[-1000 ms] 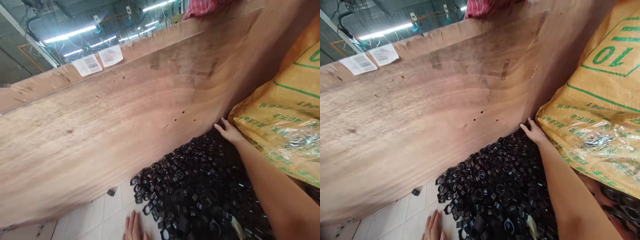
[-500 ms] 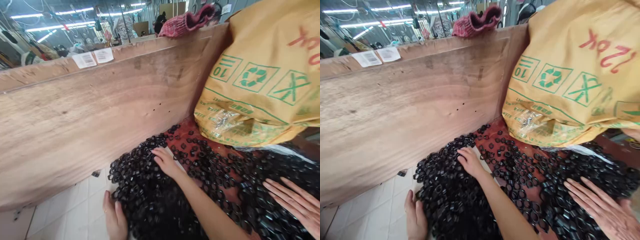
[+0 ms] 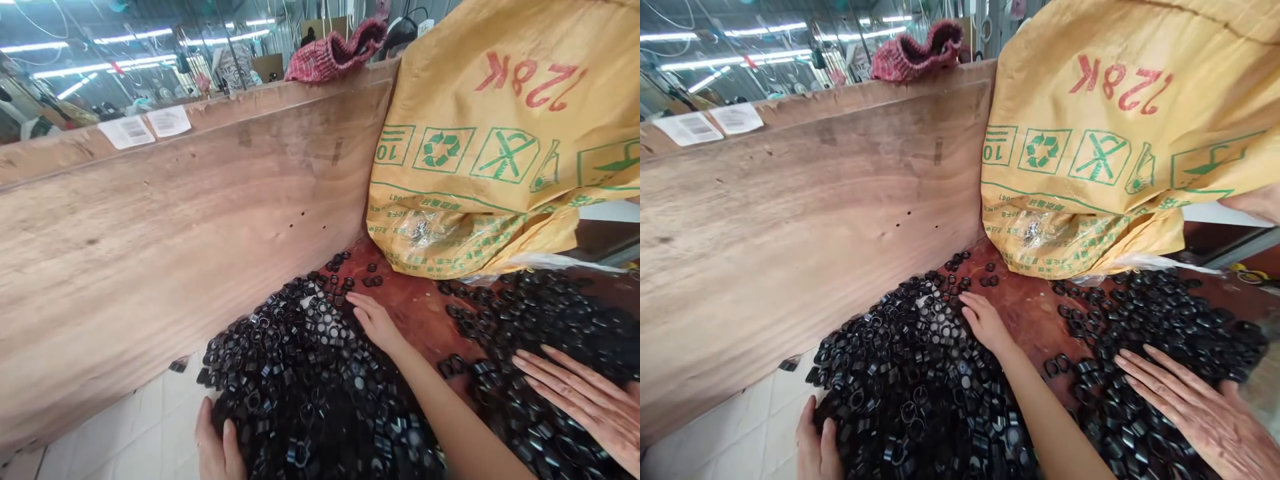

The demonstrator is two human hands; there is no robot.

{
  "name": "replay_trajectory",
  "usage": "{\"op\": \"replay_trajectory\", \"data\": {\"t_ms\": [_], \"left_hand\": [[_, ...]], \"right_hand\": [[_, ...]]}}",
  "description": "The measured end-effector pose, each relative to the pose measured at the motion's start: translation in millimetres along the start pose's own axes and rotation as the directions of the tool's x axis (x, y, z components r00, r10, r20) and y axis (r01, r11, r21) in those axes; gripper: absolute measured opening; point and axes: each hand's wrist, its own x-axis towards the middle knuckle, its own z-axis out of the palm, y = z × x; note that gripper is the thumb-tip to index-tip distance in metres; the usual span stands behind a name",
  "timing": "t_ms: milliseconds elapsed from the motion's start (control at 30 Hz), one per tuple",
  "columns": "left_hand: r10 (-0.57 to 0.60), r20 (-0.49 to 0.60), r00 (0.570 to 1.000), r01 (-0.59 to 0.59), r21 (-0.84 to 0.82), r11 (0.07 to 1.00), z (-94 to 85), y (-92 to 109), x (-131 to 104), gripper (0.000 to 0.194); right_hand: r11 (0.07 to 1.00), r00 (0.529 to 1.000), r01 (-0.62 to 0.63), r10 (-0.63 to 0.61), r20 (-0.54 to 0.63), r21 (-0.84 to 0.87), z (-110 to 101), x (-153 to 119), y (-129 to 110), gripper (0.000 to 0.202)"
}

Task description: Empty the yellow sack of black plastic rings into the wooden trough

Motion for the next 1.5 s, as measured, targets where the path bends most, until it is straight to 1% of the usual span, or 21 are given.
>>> {"op": "replay_trajectory", "data": {"t_ms": [67,167,267,367,500,600,700,767,833,867,900,933,967,1033,1067,1167,1267,1300,1400,1433,1500], "left_hand": [[-0.029,0.007,1.000,0.029,-0.023,0.999,0.2,1.4,-2.2,0.077],[-0.055,-0.005,0.998,0.055,-0.058,0.997,1.4,3.1,-5.8,0.067],[-0.036,0.002,0.999,0.036,-0.067,0.997,2.0,2.1,-7.5,0.063],[0.013,0.026,1.000,-0.011,-0.072,0.997,0.7,1.6,-7.6,0.064],[0.051,0.006,0.999,-0.050,-0.137,0.989,3.8,2.0,-2.9,0.062],[0.036,0.004,0.999,-0.035,-0.166,0.986,8.6,-1.1,6.2,0.060],[-0.030,-0.022,0.999,0.026,-0.195,0.980,-1.8,4.8,4.7,0.060],[-0.058,-0.018,0.998,0.053,-0.213,0.976,-21.6,17.8,-17.8,0.058],[0.045,0.071,0.996,-0.029,-0.217,0.976,-46.2,34.0,-62.7,0.054],[0.173,0.181,0.968,-0.130,-0.228,0.965,-57.3,41.4,-91.0,0.051],[0.426,0.328,0.843,-0.376,-0.209,0.903,-65.9,47.4,-120.1,0.050],[0.605,0.448,0.658,-0.582,-0.206,0.786,-71.3,51.6,-147.5,0.053],[0.741,0.459,0.491,-0.734,-0.241,0.635,-73.3,53.8,-170.5,0.056],[0.819,0.425,0.386,-0.845,-0.192,0.498,-69.4,52.7,-196.5,0.056],[0.819,0.428,0.381,-0.871,-0.130,0.474,-65.7,50.1,-198.3,0.051],[0.777,0.461,0.429,-0.888,0.058,0.456,-60.8,37.7,-168.9,0.038],[0.735,0.529,0.425,-0.891,0.100,0.443,-70.8,19.9,-123.2,0.051],[0.702,0.531,0.475,-0.861,0.115,0.495,-75.6,12.5,-110.8,0.054],[0.474,0.387,0.791,-0.582,0.235,0.779,-84.8,-13.0,-87.8,0.055],[0.377,0.321,0.869,-0.465,0.268,0.844,-85.4,-21.5,-84.0,0.054],[0.254,0.251,0.934,-0.324,0.300,0.897,-83.8,-36.5,-80.0,0.053]], "right_hand": [[1.000,0.999,-0.016,0.018,-0.046,0.026,9.2,25.4,0.6,0.050],[0.988,0.978,-0.147,0.152,-0.144,0.047,7.2,72.4,26.6,0.048],[0.974,0.976,-0.211,0.215,-0.044,0.083,20.6,97.4,38.7,0.039],[0.968,0.974,-0.205,0.187,0.131,0.142,48.3,86.1,9.9,0.037],[0.948,0.939,-0.219,0.141,0.314,0.231,50.1,44.4,-51.9,0.046],[0.936,0.939,-0.245,0.164,0.304,0.252,4.4,-3.9,-81.0,0.053],[0.929,0.944,-0.327,0.331,0.011,0.170,-59.7,-87.7,-91.3,0.057],[0.903,0.869,-0.418,0.429,-0.247,0.098,-87.3,-156.5,-90.3,0.063],[0.874,0.801,-0.485,0.459,-0.384,0.032,-88.7,-216.9,-87.2,0.066],[0.866,0.791,-0.500,0.458,-0.406,0.003,-79.2,-239.0,-86.5,0.067],[0.868,0.800,-0.495,0.446,-0.401,-0.023,-64.3,-254.3,-87.4,0.066],[0.877,0.816,-0.478,0.422,-0.395,-0.050,-45.4,-262.7,-90.1,0.065],[0.888,0.834,-0.454,0.394,-0.387,-0.074,-24.7,-264.9,-94.8,0.063],[0.910,0.867,-0.399,0.333,-0.372,-0.115,14.2,-255.7,-109.1,0.057],[0.920,0.883,-0.367,0.300,-0.360,-0.133,29.1,-247.1,-117.0,0.054],[0.954,0.942,-0.240,0.184,-0.280,-0.181,43.3,-216.0,-127.9,0.046],[0.963,0.963,-0.163,0.108,-0.247,-0.216,15.8,-183.6,-102.3,0.044],[0.958,0.956,-0.178,0.114,-0.271,-0.225,3.1,-173.4,-87.3,0.046],[0.940,0.932,-0.247,0.164,-0.323,-0.236,-22.4,-151.0,-48.3,0.055],[0.939,0.936,-0.248,0.169,-0.310,-0.237,-23.4,-147.5,-43.2,0.058],[0.949,0.957,-0.211,0.151,-0.248,-0.234,-16.0,-144.9,-47.6,0.061]]}}
